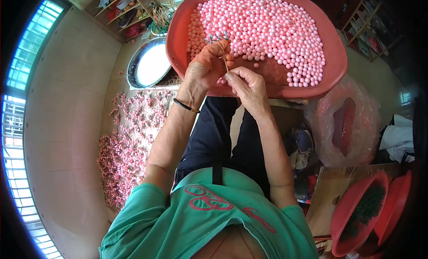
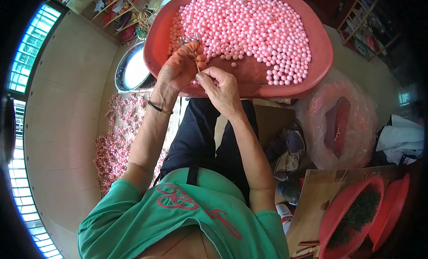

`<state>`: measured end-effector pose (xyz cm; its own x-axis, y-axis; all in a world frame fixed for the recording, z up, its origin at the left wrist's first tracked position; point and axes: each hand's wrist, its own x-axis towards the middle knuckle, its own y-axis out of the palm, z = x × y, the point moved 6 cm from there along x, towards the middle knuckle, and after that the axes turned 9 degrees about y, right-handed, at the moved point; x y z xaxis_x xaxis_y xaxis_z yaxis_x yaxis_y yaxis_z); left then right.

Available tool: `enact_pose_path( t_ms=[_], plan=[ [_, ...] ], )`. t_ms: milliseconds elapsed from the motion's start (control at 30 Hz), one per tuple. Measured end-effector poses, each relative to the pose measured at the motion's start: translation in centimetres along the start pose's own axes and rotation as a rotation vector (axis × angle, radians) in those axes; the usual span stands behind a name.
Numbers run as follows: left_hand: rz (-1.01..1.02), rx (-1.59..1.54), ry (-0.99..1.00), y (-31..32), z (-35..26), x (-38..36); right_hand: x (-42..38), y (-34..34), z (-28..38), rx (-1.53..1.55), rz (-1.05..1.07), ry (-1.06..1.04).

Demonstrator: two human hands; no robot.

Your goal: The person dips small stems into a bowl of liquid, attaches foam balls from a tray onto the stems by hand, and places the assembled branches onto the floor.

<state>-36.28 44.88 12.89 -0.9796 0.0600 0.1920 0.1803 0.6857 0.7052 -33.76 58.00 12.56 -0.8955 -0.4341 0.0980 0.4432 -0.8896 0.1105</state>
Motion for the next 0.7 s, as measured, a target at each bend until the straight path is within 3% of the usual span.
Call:
enact_pose_path(
  t_ms=[100,300,367,400,600,700],
  plan=[
    [0.036,-0.07,-0.039,-0.6,-0.4,0.1,-0.2,-0.3,0.0,0.028,0.003,0.001],
    [-0.322,0.135,-0.013,-0.1,-1.2,-1.3,-0.6,-3.1,0.1,0.049,-0.099,0.021],
    [-0.236,0.095,-0.02,-0.3,-1.4,-1.5,-0.7,-4.5,0.0,0.114,-0.153,0.082],
    [-0.192,0.075,-0.024,-0.2,-1.5,-1.5,-0.5,-5.4,0.2,-0.029,-0.223,0.012],
    [-0.412,0.227,0.018,0.1,-2.2,-2.7,0.1,-7.0,0.3,-0.083,-0.268,0.015],
    [-0.276,0.163,0.019,-0.6,-2.1,-2.4,0.1,-6.8,0.4,-0.118,-0.284,0.004]
  ],
)
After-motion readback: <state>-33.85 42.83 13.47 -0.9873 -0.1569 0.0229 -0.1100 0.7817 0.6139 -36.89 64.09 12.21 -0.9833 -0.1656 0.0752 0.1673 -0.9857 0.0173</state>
